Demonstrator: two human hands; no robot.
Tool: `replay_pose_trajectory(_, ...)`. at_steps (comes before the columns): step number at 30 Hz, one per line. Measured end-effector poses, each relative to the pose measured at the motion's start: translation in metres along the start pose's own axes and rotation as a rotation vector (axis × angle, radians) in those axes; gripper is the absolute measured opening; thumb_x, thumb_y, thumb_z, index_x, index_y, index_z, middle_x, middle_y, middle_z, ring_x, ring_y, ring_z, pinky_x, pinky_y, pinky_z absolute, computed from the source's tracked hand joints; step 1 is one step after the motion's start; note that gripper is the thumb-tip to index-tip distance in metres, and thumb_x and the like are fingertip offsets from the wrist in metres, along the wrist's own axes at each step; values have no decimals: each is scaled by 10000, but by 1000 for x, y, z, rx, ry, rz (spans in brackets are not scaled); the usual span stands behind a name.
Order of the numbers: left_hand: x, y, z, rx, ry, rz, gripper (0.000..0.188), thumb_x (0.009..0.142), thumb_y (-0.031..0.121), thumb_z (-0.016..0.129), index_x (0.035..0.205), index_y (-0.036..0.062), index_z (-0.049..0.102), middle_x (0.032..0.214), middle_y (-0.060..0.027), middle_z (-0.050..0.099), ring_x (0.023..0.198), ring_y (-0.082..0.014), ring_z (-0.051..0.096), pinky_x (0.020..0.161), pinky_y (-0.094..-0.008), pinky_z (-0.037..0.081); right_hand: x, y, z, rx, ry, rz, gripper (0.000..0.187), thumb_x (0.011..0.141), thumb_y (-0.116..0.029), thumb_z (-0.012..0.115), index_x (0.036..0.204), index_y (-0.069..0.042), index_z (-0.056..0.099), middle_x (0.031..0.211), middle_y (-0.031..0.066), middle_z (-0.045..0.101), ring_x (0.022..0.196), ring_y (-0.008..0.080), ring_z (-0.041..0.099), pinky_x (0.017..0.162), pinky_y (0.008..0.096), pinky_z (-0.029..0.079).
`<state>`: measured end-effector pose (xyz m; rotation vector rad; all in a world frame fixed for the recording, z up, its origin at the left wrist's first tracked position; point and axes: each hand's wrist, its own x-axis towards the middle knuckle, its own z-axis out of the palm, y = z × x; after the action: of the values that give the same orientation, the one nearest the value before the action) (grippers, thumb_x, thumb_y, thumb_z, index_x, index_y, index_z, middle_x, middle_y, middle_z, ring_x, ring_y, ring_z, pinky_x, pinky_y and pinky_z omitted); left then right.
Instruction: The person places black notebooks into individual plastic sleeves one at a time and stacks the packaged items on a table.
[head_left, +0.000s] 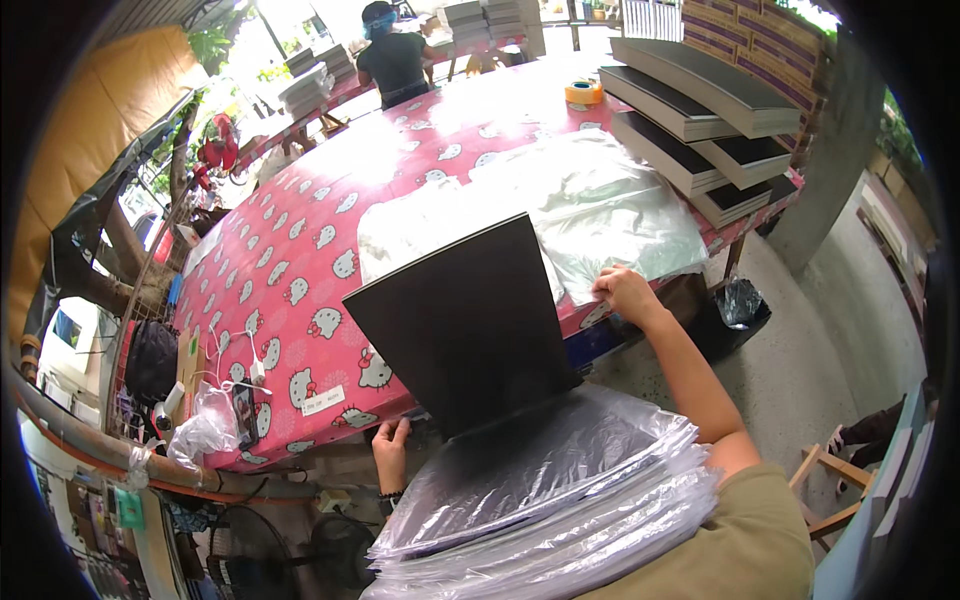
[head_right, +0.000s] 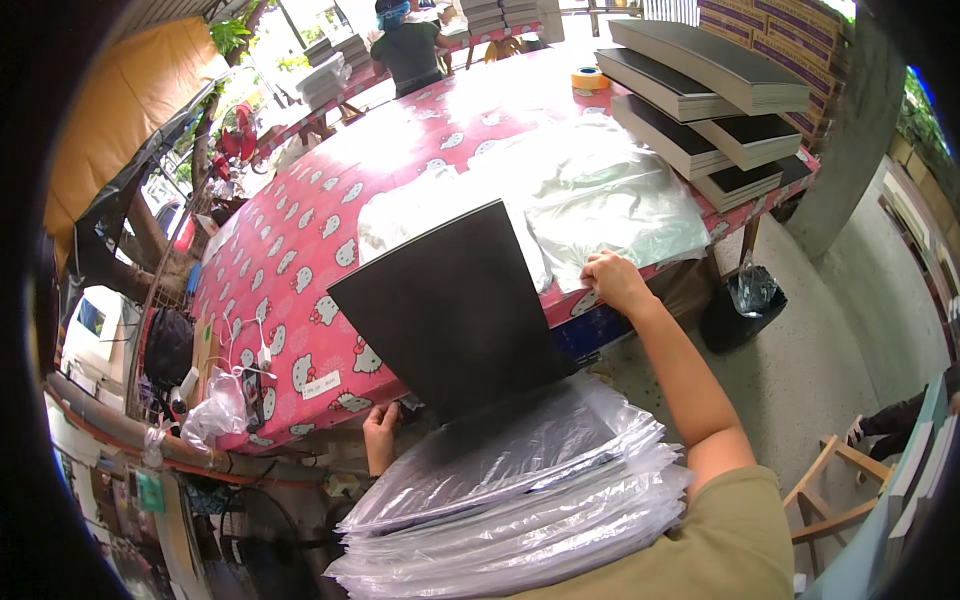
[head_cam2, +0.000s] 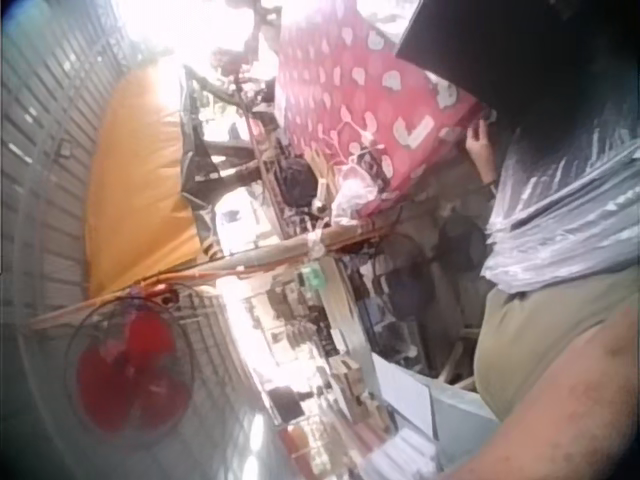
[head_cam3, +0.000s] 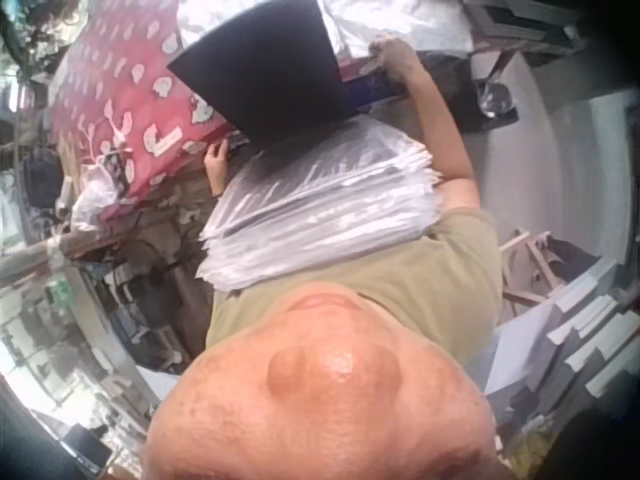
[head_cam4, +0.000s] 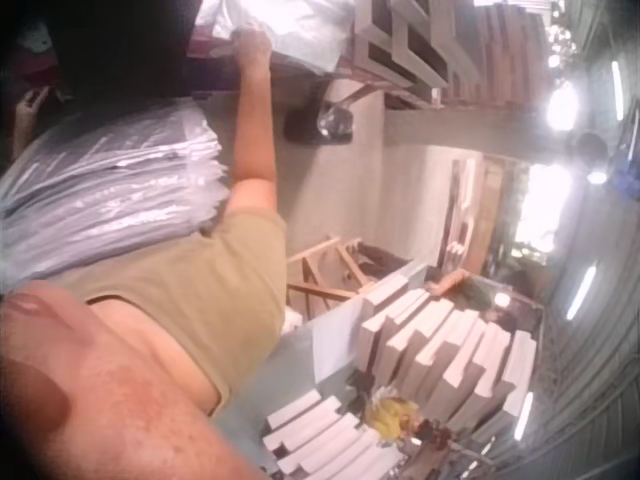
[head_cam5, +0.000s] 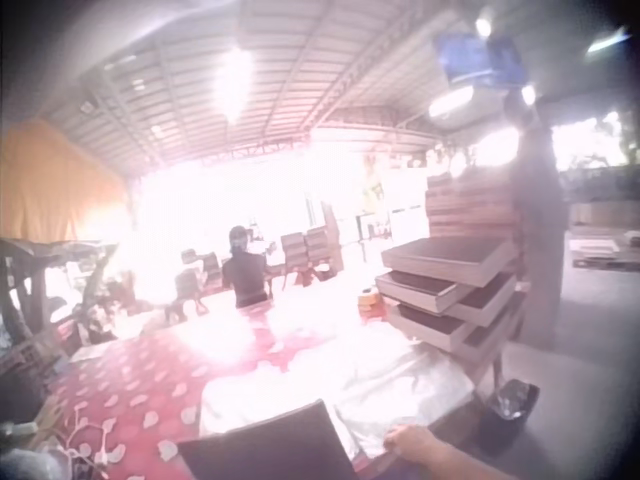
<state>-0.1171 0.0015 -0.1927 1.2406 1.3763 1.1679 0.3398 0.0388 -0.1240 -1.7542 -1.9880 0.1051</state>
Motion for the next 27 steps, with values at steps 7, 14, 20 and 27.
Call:
replay_pose_trajectory(7, -16, -25, -19, -97, 92, -115, 171, 793, 163, 598, 860, 5, 593, 724, -7, 565, 633, -68, 488, 565, -194, 373, 14, 7, 3, 473, 33, 224, 132, 741, -52, 538, 856, -8, 586, 746, 96, 596, 713, 195, 562, 658, 292, 437)
replay_pose_trajectory(14, -16, -19, -28, -100, 116, -137, 138, 796, 151, 589, 854, 26, 595, 729, -7, 573, 633, -72, 504, 582, -196, 397, 37, 71, 5, 1174, -11, 567, 142, 783, -24, 456, 883, -28, 557, 713, 37, 544, 554, 98, 494, 477, 230, 407)
replay_pose_trajectory(20, -17, 42, -28, -352, 53, 66, 192, 805, 104, 557, 981, 33, 528, 904, -19, 556, 756, -77, 515, 663, -195, 405, 52, 63, -61, 1610, 839, 409, 202, 765, 20, 402, 922, -7, 526, 795, 53, 557, 704, 131, 554, 652, 262, 470)
replay_pose_trajectory(27, -22, 185, 25, -195, -359, 662, 742, 623, 360, 729, 1182, 21, 380, 1190, -136, 419, 1145, -247, 371, 913, -354, 314, 7, -118, -74, 1095, -384, -149, 333, 746, 30, 440, 1067, -45, 487, 781, -4, 495, 675, 85, 460, 611, 228, 399)
